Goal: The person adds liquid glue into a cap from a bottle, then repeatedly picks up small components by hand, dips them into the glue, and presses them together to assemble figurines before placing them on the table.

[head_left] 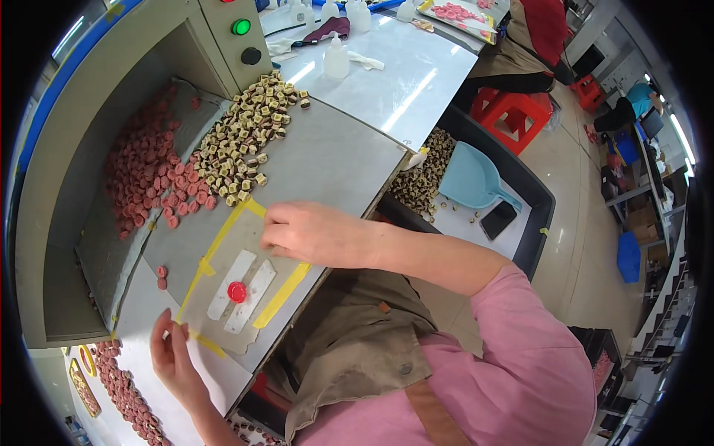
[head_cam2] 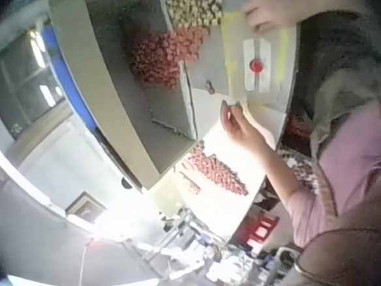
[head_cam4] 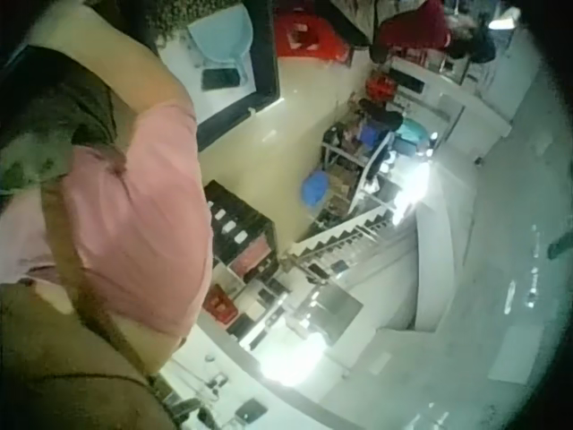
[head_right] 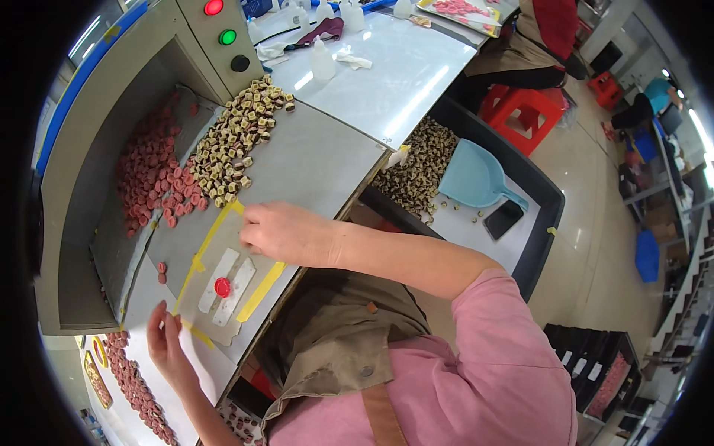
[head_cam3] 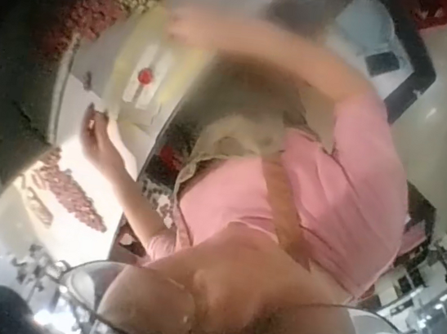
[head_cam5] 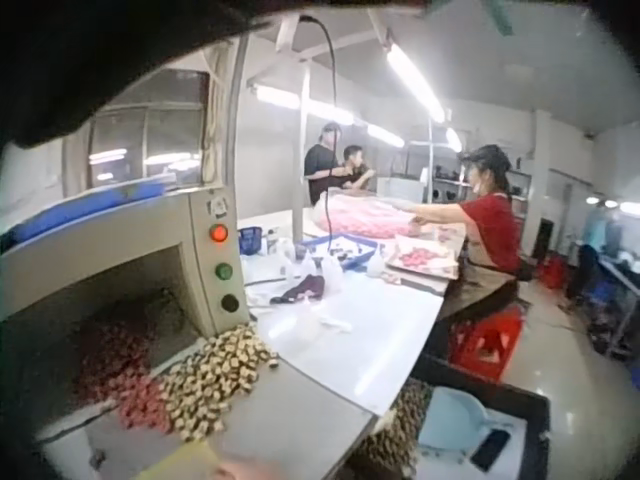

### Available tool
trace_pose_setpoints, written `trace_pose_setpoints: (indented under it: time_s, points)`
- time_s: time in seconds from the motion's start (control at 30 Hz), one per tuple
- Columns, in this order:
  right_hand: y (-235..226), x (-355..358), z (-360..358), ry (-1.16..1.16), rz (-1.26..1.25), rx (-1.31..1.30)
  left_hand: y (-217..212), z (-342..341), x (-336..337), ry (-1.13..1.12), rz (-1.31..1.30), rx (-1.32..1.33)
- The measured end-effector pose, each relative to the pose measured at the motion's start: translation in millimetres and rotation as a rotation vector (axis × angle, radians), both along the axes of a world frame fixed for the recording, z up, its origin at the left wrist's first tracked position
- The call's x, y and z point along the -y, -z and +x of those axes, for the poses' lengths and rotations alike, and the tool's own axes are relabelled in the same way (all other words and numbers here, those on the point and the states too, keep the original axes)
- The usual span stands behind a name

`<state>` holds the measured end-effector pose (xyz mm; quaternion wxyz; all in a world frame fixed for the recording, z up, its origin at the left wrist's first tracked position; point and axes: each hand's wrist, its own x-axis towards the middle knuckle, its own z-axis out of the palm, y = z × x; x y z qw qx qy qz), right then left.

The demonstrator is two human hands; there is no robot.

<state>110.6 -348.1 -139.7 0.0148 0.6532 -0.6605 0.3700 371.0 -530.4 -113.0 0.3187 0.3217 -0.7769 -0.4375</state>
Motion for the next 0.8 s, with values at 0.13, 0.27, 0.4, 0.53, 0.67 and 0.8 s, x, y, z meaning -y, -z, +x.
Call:
trace_pose_setpoints:
  time_s: [0.13, 0.27, 0.4, 0.53, 0.67, 0.8]
  points:
    - [7, 18, 3, -0.103, -0.097, 0.030, 3, 12, -32, -0.085, 0.498, -0.284]
    - [-14, 9, 11, -0.020, 0.041, 0.134, 9, -3, -47, 0.048, 0.809, -0.477]
    - [-28, 2, 23, 0.088, 0.216, 0.229, 10, -11, -52, 0.161, 0.960, -0.533]
    - [-32, 12, 33, 0.130, 0.250, 0.100, 14, -1, -48, 0.199, 1.032, -0.614]
    - [-37, 19, 40, 0.098, 0.267, -0.016, 15, 6, -46, 0.230, 1.079, -0.625]
    - [-43, 28, 49, 0.152, 0.297, 0.022, 10, 7, -43, 0.227, 1.095, -0.644]
